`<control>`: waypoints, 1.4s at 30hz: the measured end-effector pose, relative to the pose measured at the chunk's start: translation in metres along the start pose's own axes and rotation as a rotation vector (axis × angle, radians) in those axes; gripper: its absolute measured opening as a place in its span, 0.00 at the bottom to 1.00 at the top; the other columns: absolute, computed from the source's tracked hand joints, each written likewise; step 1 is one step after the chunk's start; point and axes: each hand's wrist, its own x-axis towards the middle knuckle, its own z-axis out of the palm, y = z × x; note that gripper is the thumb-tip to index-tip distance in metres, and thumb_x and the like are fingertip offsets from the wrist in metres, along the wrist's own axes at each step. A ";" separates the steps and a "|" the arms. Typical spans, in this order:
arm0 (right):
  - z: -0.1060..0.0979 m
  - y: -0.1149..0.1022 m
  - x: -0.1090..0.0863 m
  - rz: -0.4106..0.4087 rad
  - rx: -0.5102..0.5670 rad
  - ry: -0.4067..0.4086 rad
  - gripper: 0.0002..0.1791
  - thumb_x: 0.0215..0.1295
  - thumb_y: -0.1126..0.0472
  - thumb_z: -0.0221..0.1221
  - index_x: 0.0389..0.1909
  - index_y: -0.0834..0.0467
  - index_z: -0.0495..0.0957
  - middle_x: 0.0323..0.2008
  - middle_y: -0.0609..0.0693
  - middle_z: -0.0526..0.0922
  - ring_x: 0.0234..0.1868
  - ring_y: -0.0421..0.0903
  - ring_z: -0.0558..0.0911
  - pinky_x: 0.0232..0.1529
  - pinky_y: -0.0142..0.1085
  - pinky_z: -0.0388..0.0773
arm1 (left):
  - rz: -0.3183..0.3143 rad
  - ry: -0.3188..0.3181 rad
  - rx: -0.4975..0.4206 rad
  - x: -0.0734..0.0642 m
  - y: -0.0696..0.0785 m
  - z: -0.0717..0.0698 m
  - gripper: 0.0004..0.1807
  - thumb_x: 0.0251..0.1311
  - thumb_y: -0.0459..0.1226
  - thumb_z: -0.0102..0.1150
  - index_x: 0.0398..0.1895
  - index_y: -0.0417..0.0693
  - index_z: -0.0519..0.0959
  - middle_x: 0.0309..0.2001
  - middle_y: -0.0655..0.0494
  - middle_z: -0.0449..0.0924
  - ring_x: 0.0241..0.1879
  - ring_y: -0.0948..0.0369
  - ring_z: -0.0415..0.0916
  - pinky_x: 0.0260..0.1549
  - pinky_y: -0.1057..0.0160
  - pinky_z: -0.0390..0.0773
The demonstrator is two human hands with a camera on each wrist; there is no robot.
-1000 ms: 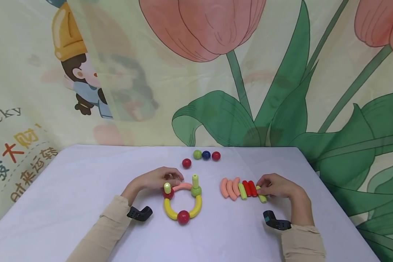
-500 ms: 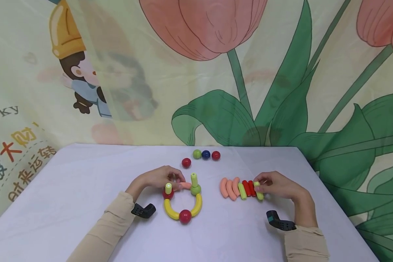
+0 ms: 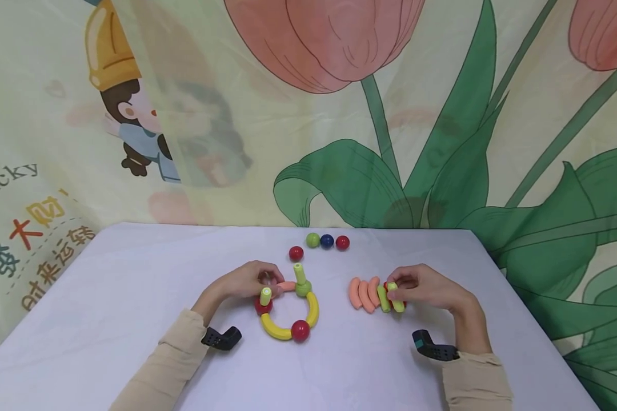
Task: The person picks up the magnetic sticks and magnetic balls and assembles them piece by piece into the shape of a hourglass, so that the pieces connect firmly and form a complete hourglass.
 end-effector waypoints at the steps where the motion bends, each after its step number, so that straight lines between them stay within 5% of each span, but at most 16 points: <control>1: 0.001 -0.002 0.001 -0.007 0.009 -0.005 0.15 0.62 0.57 0.60 0.44 0.63 0.76 0.39 0.53 0.81 0.38 0.40 0.78 0.40 0.32 0.75 | -0.006 0.009 -0.003 -0.001 -0.001 0.001 0.10 0.54 0.41 0.66 0.39 0.55 0.81 0.32 0.59 0.77 0.30 0.62 0.71 0.31 0.66 0.71; 8: 0.009 -0.008 0.008 -0.019 0.031 0.018 0.13 0.60 0.58 0.62 0.40 0.62 0.75 0.34 0.51 0.79 0.33 0.39 0.78 0.31 0.34 0.74 | -0.023 0.065 -0.028 -0.006 -0.001 0.005 0.09 0.53 0.36 0.65 0.38 0.52 0.80 0.33 0.58 0.76 0.29 0.62 0.71 0.29 0.67 0.72; 16: 0.015 -0.017 0.019 -0.040 0.019 0.047 0.13 0.59 0.57 0.63 0.40 0.60 0.76 0.36 0.53 0.80 0.35 0.43 0.79 0.35 0.35 0.79 | -0.057 0.130 -0.035 -0.011 -0.002 0.007 0.09 0.54 0.33 0.63 0.39 0.52 0.80 0.32 0.58 0.76 0.29 0.62 0.70 0.29 0.67 0.71; 21: 0.025 -0.025 0.028 -0.058 0.021 0.022 0.14 0.59 0.55 0.64 0.41 0.59 0.76 0.35 0.51 0.80 0.36 0.45 0.79 0.36 0.35 0.79 | -0.068 0.141 -0.038 -0.013 -0.002 0.007 0.09 0.54 0.33 0.62 0.39 0.52 0.80 0.32 0.57 0.76 0.30 0.61 0.70 0.29 0.67 0.71; 27: 0.040 -0.044 0.037 -0.068 0.136 -0.054 0.14 0.58 0.58 0.64 0.40 0.61 0.75 0.28 0.55 0.79 0.25 0.58 0.78 0.24 0.38 0.76 | -0.072 0.138 -0.052 -0.015 -0.001 0.007 0.09 0.54 0.33 0.62 0.39 0.51 0.80 0.33 0.57 0.76 0.30 0.61 0.70 0.29 0.66 0.71; 31: 0.051 -0.054 0.040 -0.129 0.142 -0.070 0.13 0.56 0.60 0.65 0.38 0.61 0.75 0.27 0.53 0.76 0.21 0.50 0.74 0.20 0.33 0.71 | -0.073 0.135 -0.054 -0.014 0.000 0.008 0.09 0.54 0.34 0.62 0.39 0.52 0.80 0.32 0.57 0.76 0.30 0.61 0.70 0.30 0.67 0.71; 35: 0.061 -0.061 0.044 -0.214 0.104 -0.069 0.12 0.55 0.62 0.65 0.36 0.64 0.75 0.31 0.50 0.76 0.28 0.39 0.73 0.27 0.29 0.72 | -0.073 0.133 -0.048 -0.013 -0.001 0.008 0.09 0.55 0.34 0.62 0.39 0.52 0.80 0.32 0.57 0.76 0.30 0.61 0.70 0.30 0.67 0.71; 42: 0.075 -0.072 0.049 -0.248 0.087 -0.082 0.10 0.56 0.61 0.64 0.35 0.61 0.75 0.33 0.50 0.76 0.34 0.43 0.77 0.36 0.31 0.76 | -0.086 0.134 -0.051 -0.014 -0.001 0.009 0.08 0.55 0.34 0.62 0.39 0.52 0.80 0.32 0.57 0.75 0.30 0.60 0.69 0.30 0.67 0.71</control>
